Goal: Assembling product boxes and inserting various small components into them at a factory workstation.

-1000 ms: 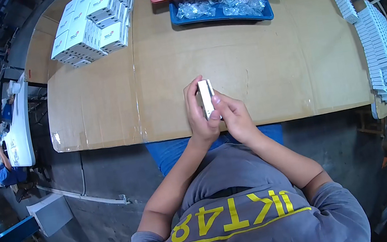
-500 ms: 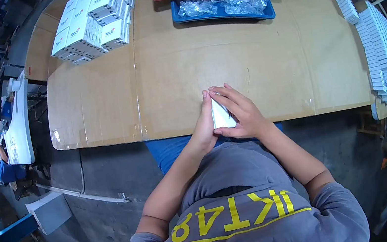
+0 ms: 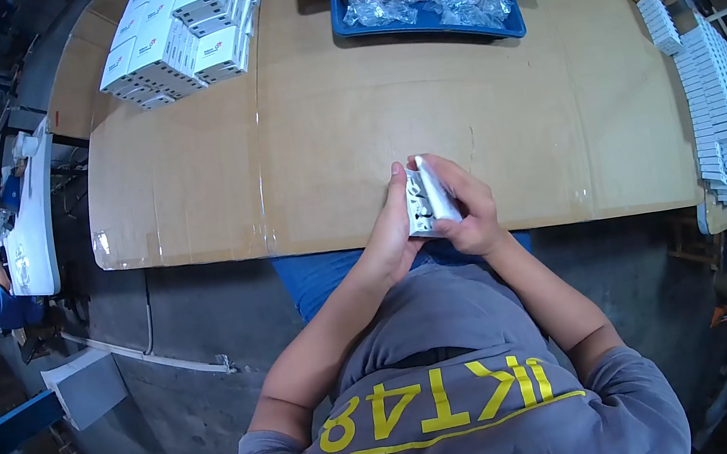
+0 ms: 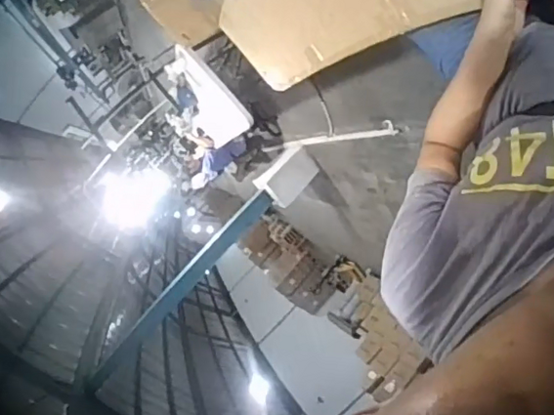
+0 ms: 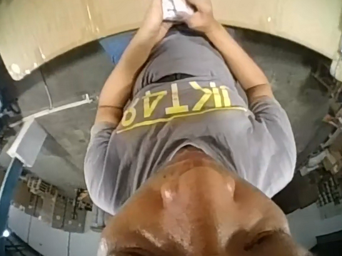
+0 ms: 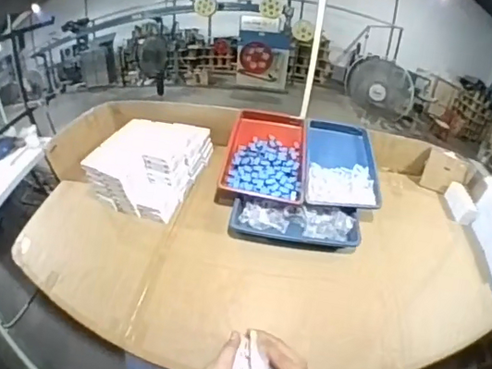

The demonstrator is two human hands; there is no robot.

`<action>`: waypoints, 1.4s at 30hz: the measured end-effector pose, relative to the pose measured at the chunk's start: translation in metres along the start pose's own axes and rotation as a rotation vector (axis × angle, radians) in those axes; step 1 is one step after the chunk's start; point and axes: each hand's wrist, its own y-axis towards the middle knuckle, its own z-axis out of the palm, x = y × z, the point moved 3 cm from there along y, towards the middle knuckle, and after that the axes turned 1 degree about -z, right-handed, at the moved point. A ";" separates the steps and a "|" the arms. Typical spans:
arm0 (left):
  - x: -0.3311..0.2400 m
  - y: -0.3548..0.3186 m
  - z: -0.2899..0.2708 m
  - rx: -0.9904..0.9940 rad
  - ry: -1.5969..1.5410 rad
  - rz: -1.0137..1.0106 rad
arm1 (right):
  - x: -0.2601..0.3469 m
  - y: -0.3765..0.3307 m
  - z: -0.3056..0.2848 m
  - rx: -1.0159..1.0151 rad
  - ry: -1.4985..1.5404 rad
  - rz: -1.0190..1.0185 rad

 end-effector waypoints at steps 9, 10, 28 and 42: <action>-0.012 0.029 -0.032 0.082 -0.132 0.356 | -0.022 0.028 -0.046 -0.336 -0.134 0.167; -0.015 0.029 -0.038 0.025 0.132 0.556 | -0.020 0.030 -0.049 -0.310 -0.271 0.102; -0.035 -0.019 -0.056 -0.170 1.780 0.816 | -0.014 0.013 -0.052 0.204 -0.769 0.167; -0.050 0.020 -0.038 -0.286 1.503 1.077 | -0.085 0.201 -0.131 -0.247 -0.950 0.409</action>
